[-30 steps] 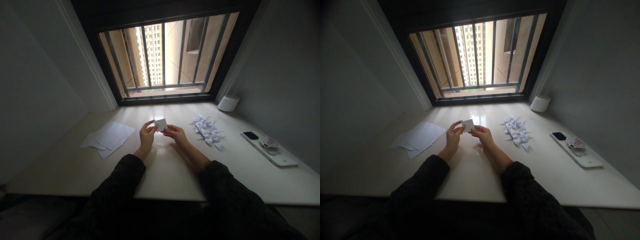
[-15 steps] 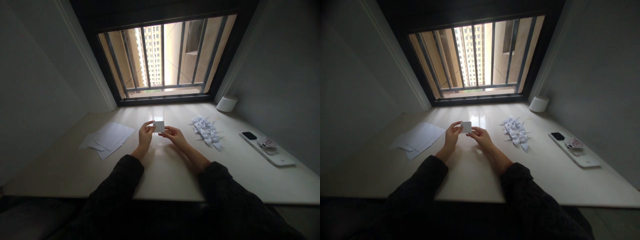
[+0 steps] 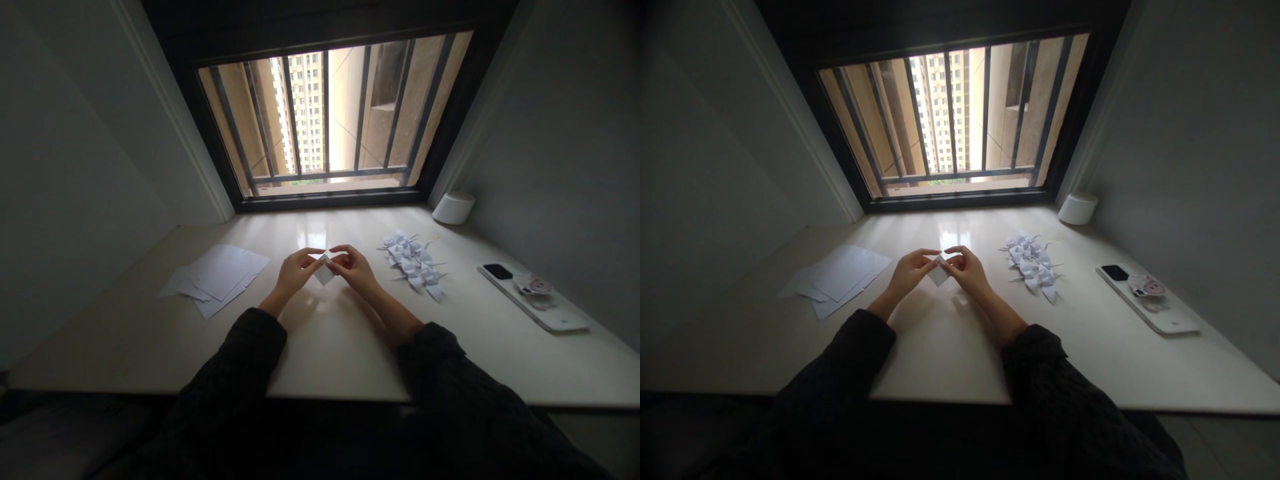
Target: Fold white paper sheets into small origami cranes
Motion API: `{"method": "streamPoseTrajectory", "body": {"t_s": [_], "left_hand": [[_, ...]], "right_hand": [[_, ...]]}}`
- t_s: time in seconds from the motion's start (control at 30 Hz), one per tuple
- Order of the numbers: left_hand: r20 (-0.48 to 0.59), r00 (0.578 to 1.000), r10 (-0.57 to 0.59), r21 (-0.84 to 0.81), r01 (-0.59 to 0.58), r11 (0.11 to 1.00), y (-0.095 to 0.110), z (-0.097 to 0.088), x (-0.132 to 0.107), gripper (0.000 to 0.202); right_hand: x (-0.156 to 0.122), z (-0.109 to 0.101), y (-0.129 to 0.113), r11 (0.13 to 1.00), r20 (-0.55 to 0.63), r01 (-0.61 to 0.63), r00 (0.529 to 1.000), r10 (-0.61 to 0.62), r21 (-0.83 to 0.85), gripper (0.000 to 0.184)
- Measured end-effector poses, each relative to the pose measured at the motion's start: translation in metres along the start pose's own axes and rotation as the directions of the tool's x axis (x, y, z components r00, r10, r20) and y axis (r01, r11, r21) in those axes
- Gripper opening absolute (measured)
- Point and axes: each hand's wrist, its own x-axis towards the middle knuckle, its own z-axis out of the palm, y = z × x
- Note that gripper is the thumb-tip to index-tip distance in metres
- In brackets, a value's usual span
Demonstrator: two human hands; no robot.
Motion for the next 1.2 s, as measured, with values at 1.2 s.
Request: {"method": "streamPoseTrajectory", "body": {"t_s": [1.2], "left_hand": [[-0.065,0.993,-0.098,-0.286,0.076,0.955,0.002,0.004,0.005,0.056]], "right_hand": [[-0.005,0.002,-0.005,0.958,-0.074,0.105,0.989,-0.129,-0.268,0.043]]}}
